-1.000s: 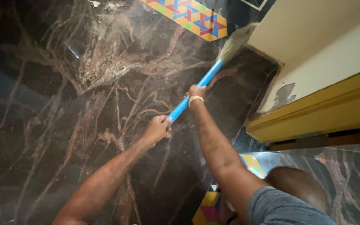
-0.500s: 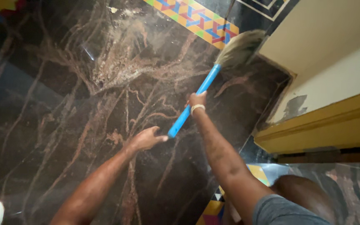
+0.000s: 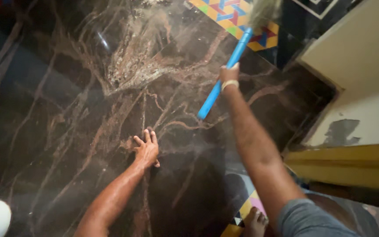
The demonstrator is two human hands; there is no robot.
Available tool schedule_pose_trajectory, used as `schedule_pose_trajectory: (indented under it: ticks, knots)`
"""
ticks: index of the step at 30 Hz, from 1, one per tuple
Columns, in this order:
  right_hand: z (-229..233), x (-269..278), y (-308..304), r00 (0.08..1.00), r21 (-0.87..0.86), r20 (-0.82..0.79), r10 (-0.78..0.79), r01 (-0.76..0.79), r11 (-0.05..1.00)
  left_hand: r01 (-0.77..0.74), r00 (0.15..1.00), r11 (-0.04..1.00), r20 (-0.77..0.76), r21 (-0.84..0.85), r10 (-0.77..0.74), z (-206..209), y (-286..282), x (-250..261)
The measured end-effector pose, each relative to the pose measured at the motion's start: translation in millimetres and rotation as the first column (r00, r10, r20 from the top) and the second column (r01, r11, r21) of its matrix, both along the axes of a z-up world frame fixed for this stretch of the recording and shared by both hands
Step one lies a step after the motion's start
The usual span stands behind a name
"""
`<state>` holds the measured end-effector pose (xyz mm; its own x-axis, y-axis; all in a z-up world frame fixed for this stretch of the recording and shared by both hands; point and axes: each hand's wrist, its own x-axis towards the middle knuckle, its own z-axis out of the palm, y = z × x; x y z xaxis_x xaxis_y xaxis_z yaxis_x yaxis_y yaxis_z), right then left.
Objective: The person sweeps debris and dust from a tiled floor into a pile using a broom, focusing on the area around a colorful geometric mat.
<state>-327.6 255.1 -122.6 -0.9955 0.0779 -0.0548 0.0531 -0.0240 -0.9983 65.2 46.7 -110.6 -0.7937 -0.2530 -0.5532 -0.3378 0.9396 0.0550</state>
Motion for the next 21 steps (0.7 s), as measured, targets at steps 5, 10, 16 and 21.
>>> schedule_pose_trajectory:
  ticks: [5, 10, 16, 21]
  knots:
    - [-19.5, -64.5, -10.9, 0.933, -0.064, 0.344, 0.106, -0.09, 0.994, 0.002, 1.0, 1.0, 0.02, 0.016, -0.003, -0.5, 2.8, -2.2]
    - [-6.9, -36.6, -15.0, 0.919, -0.117, 0.239, 0.315, -0.294, 0.948, 0.0, 1.0, 0.999, -0.006, 0.033, 0.0, -4.3, -1.1, 1.0]
    - [25.2, 135.6, 26.8, 0.954, -0.186, 0.132, 0.269, -0.243, 0.952, 0.012, 1.0, 0.999, 0.002, 0.035, -0.012, 7.9, -0.4, -2.0]
    - [-27.0, 274.7, -4.0, 0.964, 0.027, 0.265, 0.015, -0.023, 0.999, 0.019, 0.999, 0.999, -0.033, 0.041, -0.018, 6.5, -3.5, -0.8]
